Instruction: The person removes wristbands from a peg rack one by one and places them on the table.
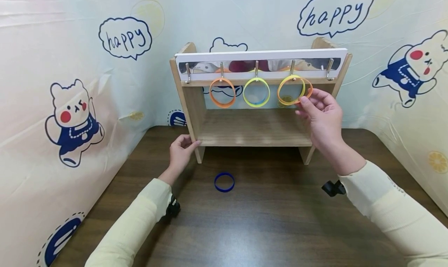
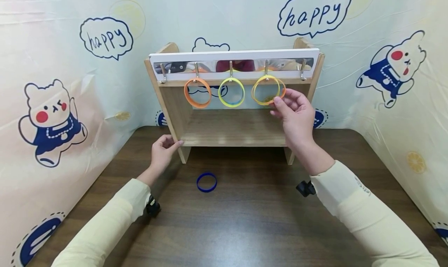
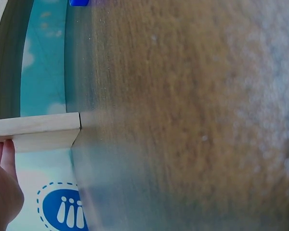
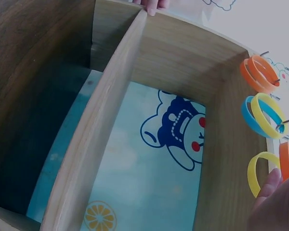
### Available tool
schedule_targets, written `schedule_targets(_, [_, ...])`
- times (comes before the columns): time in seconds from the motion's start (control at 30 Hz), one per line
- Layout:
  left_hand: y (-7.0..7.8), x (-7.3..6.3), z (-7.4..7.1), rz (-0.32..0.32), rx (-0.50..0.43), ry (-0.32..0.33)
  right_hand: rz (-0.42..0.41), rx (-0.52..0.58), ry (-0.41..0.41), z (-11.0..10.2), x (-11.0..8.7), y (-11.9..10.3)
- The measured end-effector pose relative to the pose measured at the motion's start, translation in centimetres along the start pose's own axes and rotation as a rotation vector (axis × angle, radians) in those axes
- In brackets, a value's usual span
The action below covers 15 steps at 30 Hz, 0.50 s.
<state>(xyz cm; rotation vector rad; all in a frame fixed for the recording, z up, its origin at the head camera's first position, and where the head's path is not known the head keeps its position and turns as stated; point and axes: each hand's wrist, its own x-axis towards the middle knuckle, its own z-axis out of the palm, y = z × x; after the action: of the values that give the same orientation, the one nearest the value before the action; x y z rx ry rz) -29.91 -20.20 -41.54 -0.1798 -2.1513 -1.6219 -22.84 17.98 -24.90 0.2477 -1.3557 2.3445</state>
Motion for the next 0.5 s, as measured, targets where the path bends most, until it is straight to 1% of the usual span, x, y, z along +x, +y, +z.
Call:
schedule_targets(0.2, [0.14, 0.0, 0.03, -0.002, 0.007, 0.004, -0.005, 0.0, 0.015, 0.2, 0.14, -0.32])
schedule_targets(0.5, [-0.01, -0.06, 0.0, 0.0, 0.006, 0.008, -0.038, 0.023, 0.021, 0.72, 0.28, -0.66])
